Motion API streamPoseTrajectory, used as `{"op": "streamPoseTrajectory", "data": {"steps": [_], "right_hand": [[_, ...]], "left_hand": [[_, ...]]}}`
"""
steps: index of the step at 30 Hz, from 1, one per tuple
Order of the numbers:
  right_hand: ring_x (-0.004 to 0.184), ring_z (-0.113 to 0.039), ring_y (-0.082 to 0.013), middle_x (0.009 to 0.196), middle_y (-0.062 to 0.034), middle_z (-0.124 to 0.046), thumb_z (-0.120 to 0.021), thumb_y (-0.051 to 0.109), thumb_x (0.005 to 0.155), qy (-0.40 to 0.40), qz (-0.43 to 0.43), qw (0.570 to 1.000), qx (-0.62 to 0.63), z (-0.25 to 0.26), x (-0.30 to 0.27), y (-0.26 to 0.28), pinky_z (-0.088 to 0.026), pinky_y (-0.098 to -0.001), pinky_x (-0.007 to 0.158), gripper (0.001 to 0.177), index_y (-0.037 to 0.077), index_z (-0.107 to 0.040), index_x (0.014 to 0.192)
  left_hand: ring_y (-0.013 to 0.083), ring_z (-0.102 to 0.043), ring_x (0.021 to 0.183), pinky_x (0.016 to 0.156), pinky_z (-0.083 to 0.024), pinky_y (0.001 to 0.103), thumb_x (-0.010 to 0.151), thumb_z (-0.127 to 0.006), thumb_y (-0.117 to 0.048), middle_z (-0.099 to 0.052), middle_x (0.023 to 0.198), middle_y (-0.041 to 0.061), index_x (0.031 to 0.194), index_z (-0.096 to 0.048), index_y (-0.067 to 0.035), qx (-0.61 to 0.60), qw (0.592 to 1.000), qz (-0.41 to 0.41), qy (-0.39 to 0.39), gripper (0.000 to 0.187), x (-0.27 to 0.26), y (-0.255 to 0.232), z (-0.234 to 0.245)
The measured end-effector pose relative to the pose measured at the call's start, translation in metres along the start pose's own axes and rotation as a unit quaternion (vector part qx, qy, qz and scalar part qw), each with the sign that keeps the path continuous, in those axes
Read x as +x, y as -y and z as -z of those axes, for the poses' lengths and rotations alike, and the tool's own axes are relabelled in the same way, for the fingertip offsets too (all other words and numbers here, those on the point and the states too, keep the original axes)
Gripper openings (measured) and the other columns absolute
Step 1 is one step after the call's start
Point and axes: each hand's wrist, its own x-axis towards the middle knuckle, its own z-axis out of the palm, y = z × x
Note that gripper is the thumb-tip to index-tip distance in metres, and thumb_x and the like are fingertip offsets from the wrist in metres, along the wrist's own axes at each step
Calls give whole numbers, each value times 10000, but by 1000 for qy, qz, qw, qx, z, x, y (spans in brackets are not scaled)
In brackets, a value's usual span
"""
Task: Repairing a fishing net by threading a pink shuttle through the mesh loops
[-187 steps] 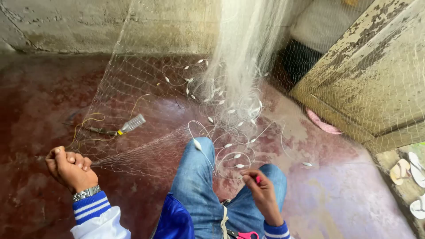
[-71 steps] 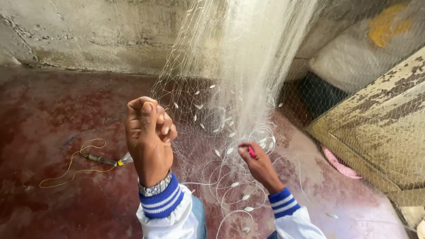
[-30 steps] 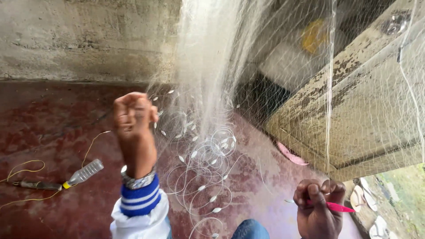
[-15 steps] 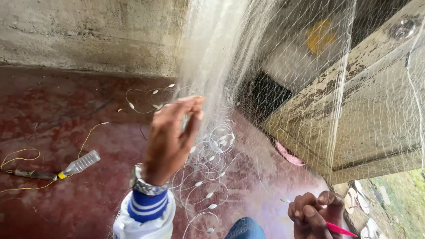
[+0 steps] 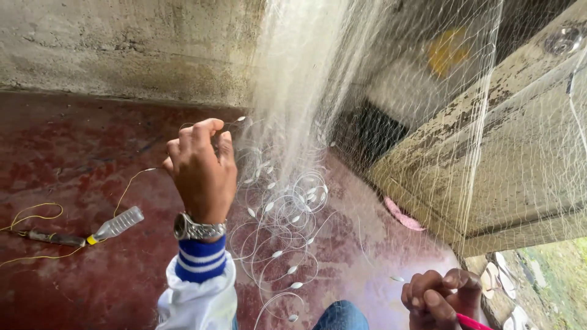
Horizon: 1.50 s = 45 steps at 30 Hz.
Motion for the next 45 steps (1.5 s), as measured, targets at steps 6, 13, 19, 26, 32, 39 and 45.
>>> {"op": "streamPoseTrajectory", "data": {"steps": [6,13,19,26,32,39,45], "right_hand": [[536,-459,-197,643,-123,-488,-471,-74,769,71,-27,996,40,-10,2,4,-343,-303,458,319,104,-499,1032],[508,-397,-178,701,-72,-450,-524,4,810,61,-18,998,-6,-30,-13,-7,-353,-269,428,241,96,-460,1024],[461,-406,-184,555,-108,-425,-523,10,804,77,-32,996,-22,-36,-14,-16,-367,-275,444,234,84,-433,1007],[505,-457,-178,979,-35,-508,-520,-41,809,106,13,994,-7,-23,-16,-27,-401,-272,433,289,70,-432,1061],[559,-470,-199,806,-113,-532,-474,-95,803,143,-7,990,-5,-6,-3,-7,-426,-302,453,352,85,-475,1105],[497,-419,-166,576,-120,-481,-480,-10,804,62,-24,993,-97,17,-13,-11,-404,-272,460,292,148,-461,1049],[512,-466,-209,570,-191,-489,-471,-70,779,24,-61,996,-61,30,-15,-29,-399,-279,464,406,166,-477,1109]], "left_hand": [[252,-545,915,808,-407,361,938,-409,-242,-592,965,106,959,-550,-49,-215,962,-167,-29,241,-25,-63,19],[139,-592,752,517,-467,178,933,-394,-102,-490,1171,181,1235,-371,-6,-658,657,3,368,317,-60,-96,-6],[166,-592,599,462,-467,202,932,-376,-157,-318,1362,263,1374,-175,-48,-689,592,54,415,497,-63,-96,-17],[136,-553,491,363,-373,185,936,-401,-162,-591,1046,180,1315,-247,-22,-659,541,83,515,433,-51,-87,-23],[39,-387,521,454,-389,174,910,-430,-203,-410,673,-40,1213,-417,5,-595,700,53,391,369,-38,-78,-9],[37,-455,649,550,-389,168,891,-502,-186,-561,792,-19,1002,-607,-67,-522,792,34,314,193,-34,-72,-8],[81,-497,911,773,-433,195,878,-540,-217,-586,903,3,951,-643,-127,-525,807,15,270,155,-32,-68,-12]]}}
